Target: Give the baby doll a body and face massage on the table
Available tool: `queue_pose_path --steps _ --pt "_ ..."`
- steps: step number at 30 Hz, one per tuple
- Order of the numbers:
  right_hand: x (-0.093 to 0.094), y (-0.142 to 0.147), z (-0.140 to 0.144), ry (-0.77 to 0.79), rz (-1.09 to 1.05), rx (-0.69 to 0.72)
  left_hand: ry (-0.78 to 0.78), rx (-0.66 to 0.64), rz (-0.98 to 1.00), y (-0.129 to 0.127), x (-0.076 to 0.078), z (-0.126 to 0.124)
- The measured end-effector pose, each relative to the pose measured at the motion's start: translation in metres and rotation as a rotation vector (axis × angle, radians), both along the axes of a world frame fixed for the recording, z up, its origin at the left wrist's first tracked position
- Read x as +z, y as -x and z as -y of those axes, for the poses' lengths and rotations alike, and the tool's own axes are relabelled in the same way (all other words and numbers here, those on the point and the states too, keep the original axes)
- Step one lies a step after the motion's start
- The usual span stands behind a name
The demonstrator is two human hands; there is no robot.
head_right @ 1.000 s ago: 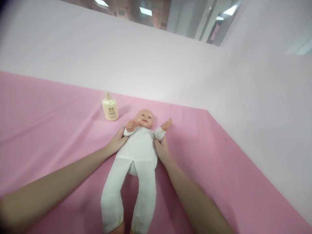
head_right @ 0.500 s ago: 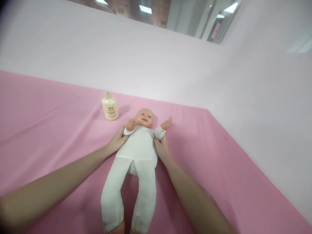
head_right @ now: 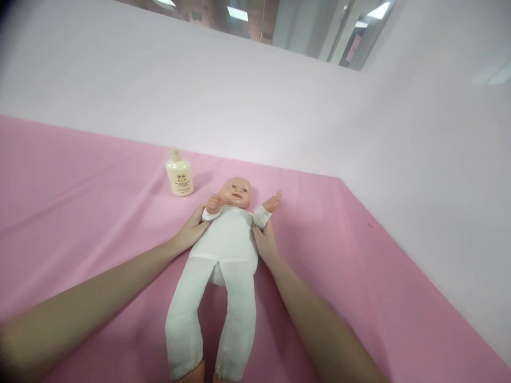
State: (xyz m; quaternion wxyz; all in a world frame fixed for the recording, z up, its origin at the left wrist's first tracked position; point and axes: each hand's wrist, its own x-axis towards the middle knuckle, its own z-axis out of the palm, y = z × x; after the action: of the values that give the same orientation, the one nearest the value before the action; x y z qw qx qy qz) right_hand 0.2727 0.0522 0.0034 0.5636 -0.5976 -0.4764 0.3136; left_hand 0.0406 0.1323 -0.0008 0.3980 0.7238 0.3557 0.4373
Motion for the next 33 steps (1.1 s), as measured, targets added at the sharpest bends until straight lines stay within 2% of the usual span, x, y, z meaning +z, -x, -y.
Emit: queue_pose_path --steps 33 --pt "-0.0030 -0.0016 -0.0010 0.013 0.018 -0.003 -0.007 -0.006 0.010 -0.0003 0.0007 0.0006"
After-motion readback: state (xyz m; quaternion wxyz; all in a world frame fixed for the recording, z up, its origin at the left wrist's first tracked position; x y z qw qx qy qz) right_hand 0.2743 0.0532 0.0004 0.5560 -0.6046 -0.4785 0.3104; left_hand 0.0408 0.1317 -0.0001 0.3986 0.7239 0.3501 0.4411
